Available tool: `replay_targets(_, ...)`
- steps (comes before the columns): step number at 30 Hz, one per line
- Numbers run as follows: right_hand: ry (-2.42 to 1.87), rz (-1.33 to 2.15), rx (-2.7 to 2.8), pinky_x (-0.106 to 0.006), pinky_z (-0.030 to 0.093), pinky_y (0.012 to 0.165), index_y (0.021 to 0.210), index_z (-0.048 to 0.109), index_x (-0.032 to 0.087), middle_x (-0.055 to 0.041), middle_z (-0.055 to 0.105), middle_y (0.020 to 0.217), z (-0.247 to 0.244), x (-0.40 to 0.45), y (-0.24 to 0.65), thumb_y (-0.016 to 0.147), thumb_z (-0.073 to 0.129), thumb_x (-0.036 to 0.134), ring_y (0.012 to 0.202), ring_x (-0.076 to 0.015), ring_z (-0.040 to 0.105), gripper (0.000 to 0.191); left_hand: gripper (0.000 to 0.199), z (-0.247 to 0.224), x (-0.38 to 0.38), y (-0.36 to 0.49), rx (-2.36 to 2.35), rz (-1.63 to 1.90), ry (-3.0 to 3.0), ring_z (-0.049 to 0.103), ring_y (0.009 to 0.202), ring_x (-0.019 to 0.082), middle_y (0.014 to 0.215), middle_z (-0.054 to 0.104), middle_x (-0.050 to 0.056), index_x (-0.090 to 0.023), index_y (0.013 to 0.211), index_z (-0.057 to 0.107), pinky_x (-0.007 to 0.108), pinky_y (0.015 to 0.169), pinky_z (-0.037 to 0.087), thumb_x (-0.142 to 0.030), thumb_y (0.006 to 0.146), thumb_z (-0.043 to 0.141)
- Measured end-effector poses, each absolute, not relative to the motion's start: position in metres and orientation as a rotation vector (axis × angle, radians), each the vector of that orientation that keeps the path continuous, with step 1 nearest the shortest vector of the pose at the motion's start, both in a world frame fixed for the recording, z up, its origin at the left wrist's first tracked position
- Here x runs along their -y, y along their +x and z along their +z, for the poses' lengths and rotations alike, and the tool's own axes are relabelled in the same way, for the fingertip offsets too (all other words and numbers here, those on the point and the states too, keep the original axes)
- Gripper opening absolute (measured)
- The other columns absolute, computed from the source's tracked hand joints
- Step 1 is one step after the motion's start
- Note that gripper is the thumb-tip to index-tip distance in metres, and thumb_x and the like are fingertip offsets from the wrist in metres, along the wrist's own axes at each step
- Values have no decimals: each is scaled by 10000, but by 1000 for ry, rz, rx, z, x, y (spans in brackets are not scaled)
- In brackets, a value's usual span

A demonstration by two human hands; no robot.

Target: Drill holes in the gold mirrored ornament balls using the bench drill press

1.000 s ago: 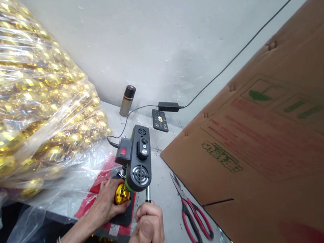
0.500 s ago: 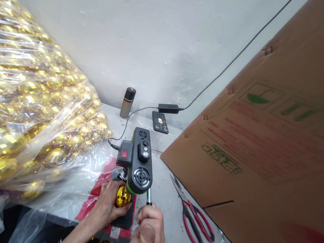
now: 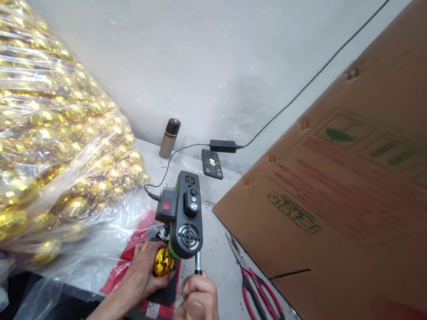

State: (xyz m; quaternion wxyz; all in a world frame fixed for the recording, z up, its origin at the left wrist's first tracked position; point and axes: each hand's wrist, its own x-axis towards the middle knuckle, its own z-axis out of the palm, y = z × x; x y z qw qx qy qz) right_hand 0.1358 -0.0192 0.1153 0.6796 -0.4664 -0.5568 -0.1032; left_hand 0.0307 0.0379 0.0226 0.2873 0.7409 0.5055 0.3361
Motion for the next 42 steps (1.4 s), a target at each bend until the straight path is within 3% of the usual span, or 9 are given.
replay_targets(11, -991, -275, 1156, -278, 490, 737, 676, 436, 238, 68, 483, 636, 107, 10, 132, 1098, 402, 232, 536, -100, 459, 423, 374, 21, -38, 33, -1340, 906, 1971, 708, 978, 351, 1000, 767, 98, -201, 1077, 697, 489, 905, 515, -248, 720, 798)
replay_targets(20, -1007, -208, 1104, -305, 496, 825, 679, 450, 227, 71, 497, 660, 116, 12, 127, 1123, 399, 284, 561, -96, 486, 450, 397, 20, -40, 32, -1321, 926, 1963, 714, 966, 346, 1006, 776, 93, -216, 1096, 712, 480, 890, 520, -268, 713, 804)
replay_targets(25, -957, -231, 1133, -275, 477, 785, 677, 442, 221, 78, 485, 664, 115, 11, 129, 1124, 386, 270, 545, -78, 472, 453, 387, 20, -40, 32, -1328, 946, 1958, 714, 958, 349, 999, 772, 98, -208, 1073, 712, 479, 881, 526, -262, 704, 816)
replay_targets(33, -992, -375, 1195, -335, 512, 746, 727, 440, 241, 54, 514, 690, 70, 7, 133, 1091, 328, 189, 545, -109, 518, 384, 393, 20, -39, 32, -1336, 954, 1981, 706, 925, 344, 992, 766, 98, -218, 1063, 715, 468, 849, 537, -332, 709, 839)
replay_targets(36, -997, -409, 1323, -323, 541, 747, 761, 498, 241, 56, 597, 720, 62, 6, 142, 1102, 372, 226, 591, -110, 590, 364, 392, 21, -38, 32, -1345, 932, 1973, 698, 928, 344, 988, 763, 98, -224, 1070, 718, 473, 853, 535, -394, 738, 839)
replay_targets(39, -991, -424, 1439, -308, 555, 709, 776, 556, 256, 65, 655, 716, 66, 8, 151, 1104, 436, 287, 597, -112, 631, 350, 400, 21, -39, 31, -1332, 924, 1978, 695, 934, 349, 997, 765, 105, -223, 1082, 720, 481, 856, 538, -399, 744, 840)
replay_targets(42, -1018, -405, 1406, -324, 554, 761, 768, 533, 250, 55, 636, 713, 85, 14, 152, 1098, 412, 242, 595, -116, 610, 352, 424, 20, -41, 31, -1316, 927, 1984, 698, 946, 351, 1015, 769, 107, -220, 1116, 723, 494, 868, 544, -338, 726, 840)
